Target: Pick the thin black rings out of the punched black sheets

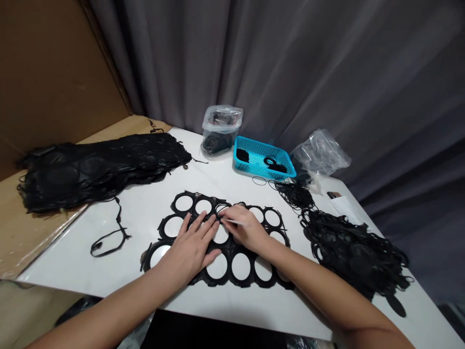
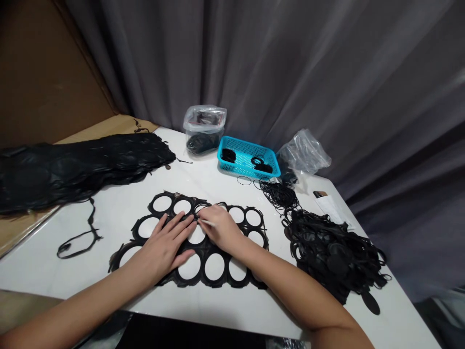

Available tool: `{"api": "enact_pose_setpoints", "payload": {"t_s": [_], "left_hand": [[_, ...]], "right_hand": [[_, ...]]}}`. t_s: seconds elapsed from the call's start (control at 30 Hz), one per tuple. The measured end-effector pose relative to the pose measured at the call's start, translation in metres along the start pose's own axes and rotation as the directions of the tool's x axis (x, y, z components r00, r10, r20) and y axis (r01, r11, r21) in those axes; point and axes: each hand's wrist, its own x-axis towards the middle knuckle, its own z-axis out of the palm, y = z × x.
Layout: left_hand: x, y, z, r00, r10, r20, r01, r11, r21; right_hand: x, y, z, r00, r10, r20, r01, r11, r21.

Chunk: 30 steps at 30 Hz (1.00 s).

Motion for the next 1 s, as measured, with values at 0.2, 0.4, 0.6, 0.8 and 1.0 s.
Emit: {"api": "enact_pose_setpoints", "payload": {"t_s": [0.2,0.4,0.6,0.8,1.0], "left_hand": [[-0.001,0.003,0.002,0.999,-0.038,0.028,0.038,0.999,0.008],[-0.005,-0.003,-0.003,0.999,-0.010,-0.040,0.010,1.000,0.000],[-0.020,-0.016,-0.011,0.991,-0.088,-0.105,0.099,0.990,0.100],[-0.029,-0.015,-0.009,0.994,-0.082,-0.072,0.089,0.990,0.108],[-0.030,-0.014,-0.010,0.991,-0.105,-0.079,0.110,0.991,0.071]], "right_hand": [[0.029,0.044,-0.042,0.961,0.124,-0.248,-0.221,0.882,-0.416],[0.056,0.057,-0.073,0.831,0.356,-0.428,-0.431,0.898,-0.090],[0.051,0.002,-0.006,0.935,0.354,-0.011,-0.331,0.883,0.334],[0.045,-0.015,0.017,0.961,0.264,0.085,-0.275,0.866,0.418],[0.047,-0.012,0.018,0.962,0.259,0.086,-0.271,0.861,0.430]]}}
